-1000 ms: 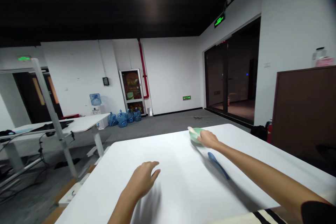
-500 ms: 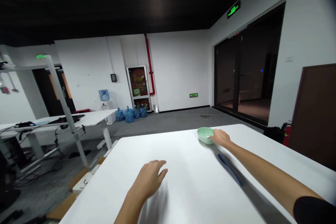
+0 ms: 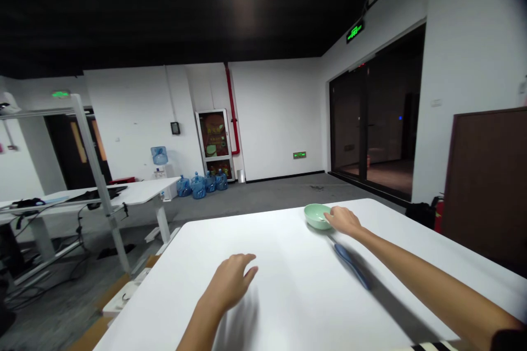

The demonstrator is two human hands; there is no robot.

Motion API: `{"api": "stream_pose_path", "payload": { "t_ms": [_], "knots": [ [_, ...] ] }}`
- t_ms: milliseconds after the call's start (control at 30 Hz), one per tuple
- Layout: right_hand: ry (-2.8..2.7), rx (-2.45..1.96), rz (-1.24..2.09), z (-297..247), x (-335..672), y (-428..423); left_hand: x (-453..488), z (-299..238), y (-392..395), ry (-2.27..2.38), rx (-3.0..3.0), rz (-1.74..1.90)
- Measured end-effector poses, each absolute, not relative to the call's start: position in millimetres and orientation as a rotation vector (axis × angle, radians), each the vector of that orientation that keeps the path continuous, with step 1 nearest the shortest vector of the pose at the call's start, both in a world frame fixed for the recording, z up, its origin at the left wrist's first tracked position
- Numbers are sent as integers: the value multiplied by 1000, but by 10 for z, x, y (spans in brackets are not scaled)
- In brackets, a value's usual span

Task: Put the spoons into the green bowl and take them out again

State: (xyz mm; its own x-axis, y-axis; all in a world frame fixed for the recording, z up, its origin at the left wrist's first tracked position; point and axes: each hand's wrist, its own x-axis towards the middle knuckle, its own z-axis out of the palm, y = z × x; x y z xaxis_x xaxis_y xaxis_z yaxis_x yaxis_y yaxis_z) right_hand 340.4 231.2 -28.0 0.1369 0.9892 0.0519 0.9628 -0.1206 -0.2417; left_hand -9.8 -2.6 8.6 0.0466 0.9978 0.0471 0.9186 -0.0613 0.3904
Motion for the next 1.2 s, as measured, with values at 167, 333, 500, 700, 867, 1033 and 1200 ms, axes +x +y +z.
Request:
{"api": "stream_pose_path", "payload": {
  "t_ms": [167, 333, 500, 700, 867, 1033, 1200],
  "knots": [
    [-2020, -2059, 115, -167, 3697, 1791, -92, 63, -27, 1950, 2088, 475],
    [-2178, -1945, 131, -263, 3935, 1306, -89, 52, -54, 1964, 2108, 485],
    [-2224, -1942, 108, -495, 4033, 1119, -94, 36, -90, 1962, 2081, 490],
    [-2215, -1957, 151, -659, 4088, 1136, -63, 39, -85, 1961, 2067, 494],
    [-2208, -1953, 177, -643, 4082, 1151, -61, 43, -101, 1948, 2077, 488],
    [-2180, -1951, 119, -440, 4002, 1336, -74, 46, -110, 1953, 2073, 504],
    [-2141, -1987, 74, -174, 3800, 1761, -91, 31, -108, 1952, 2081, 517]
  ]
}}
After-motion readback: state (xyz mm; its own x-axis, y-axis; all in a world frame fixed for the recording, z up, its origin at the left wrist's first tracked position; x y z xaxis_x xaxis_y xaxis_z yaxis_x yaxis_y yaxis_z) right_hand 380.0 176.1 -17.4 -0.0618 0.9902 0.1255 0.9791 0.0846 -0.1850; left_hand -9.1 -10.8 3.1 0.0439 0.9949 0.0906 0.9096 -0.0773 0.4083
